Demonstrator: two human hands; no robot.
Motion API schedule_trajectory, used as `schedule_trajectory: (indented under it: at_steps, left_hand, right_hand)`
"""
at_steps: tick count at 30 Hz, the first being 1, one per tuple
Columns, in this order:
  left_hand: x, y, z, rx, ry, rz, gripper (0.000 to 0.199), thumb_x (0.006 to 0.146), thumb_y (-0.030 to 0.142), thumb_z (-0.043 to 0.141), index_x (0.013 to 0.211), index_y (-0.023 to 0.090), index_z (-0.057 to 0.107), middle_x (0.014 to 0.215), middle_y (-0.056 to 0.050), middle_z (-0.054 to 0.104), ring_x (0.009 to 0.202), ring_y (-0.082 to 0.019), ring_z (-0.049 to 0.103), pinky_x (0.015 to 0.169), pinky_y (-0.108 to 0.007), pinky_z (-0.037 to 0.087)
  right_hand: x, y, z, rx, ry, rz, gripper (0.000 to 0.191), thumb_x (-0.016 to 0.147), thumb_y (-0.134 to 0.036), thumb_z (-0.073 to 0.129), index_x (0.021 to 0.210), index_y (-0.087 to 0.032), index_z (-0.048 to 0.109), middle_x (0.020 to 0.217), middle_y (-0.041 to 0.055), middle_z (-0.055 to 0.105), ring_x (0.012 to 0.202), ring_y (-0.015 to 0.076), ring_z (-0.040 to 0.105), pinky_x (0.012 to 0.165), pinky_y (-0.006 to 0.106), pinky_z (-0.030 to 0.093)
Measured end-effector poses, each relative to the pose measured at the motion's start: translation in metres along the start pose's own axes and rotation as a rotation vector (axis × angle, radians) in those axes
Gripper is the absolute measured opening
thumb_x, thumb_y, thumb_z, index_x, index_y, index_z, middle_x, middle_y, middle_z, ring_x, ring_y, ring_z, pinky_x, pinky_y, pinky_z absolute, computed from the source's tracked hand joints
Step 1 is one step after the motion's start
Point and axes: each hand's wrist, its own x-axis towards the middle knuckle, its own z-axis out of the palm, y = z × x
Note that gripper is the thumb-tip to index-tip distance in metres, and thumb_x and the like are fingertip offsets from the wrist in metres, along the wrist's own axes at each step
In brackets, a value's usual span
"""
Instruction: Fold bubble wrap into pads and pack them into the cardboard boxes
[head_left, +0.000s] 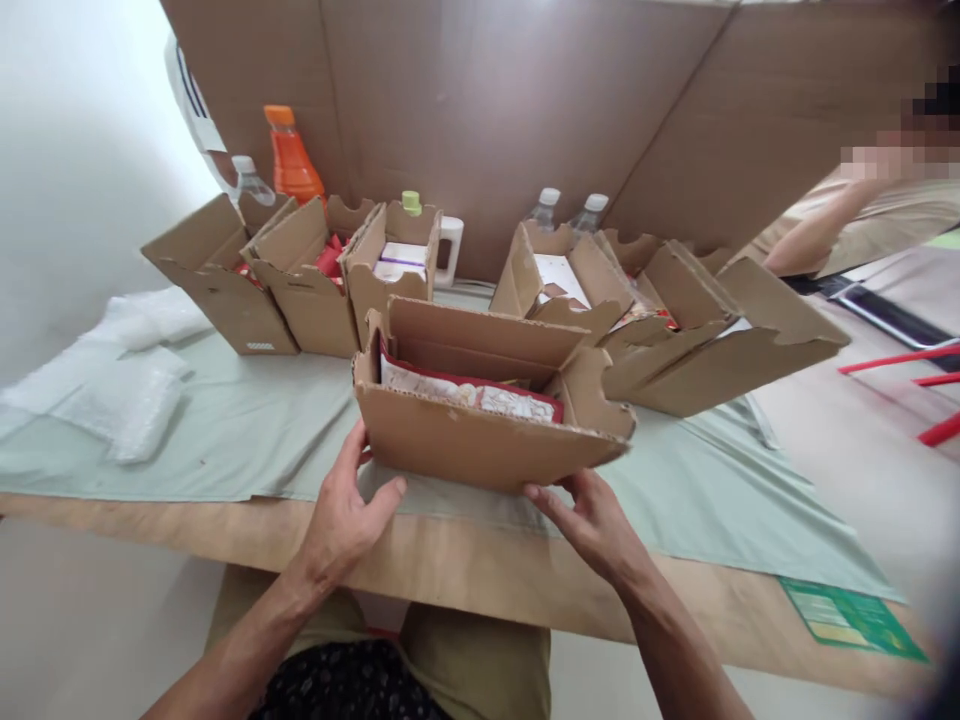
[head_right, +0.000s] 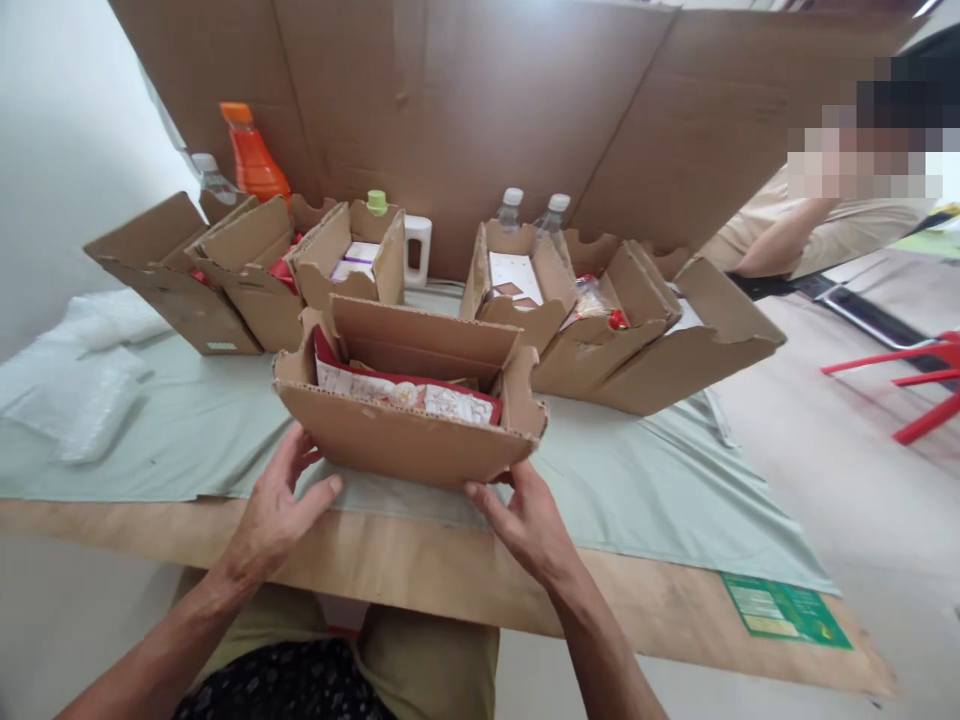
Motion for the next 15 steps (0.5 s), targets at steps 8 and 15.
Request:
schedule_trajectory:
  at_steps: [8,15]
  left_hand:
    - [0.047,-0.003,-0.032,0.111,-0.022,0.108,0.080,0.083,0.028,0.065,0.158,0.017,0.040,0.155,-0.018,0.055,0.140,-0.033,0.056,0.116,-0.055,0.048]
    - [0.029,-0.037,-0.139,0.701,0.426,0.144,0.051,0.089,0.029,0.062,0.139,0.017,0.061,0.158,-0.020,0.050,0.148,-0.037,0.047,0.120,-0.059,0.043]
  right_hand:
    - [0.045,-0.002,0.045,0.099,0.066,0.060,0.048,0.070,-0.064,0.074,0.093,-0.023,0.062,0.093,0.0096,0.077,0.078,0.0275,0.074,0.065,0.037,0.059]
    - [0.040,0.013,0.055,-0.124,0.064,0.240,0.053,0.060,-0.070,0.066,0.088,-0.025,0.066,0.086,0.0120,0.079,0.084,0.0383,0.074,0.073,0.050,0.057]
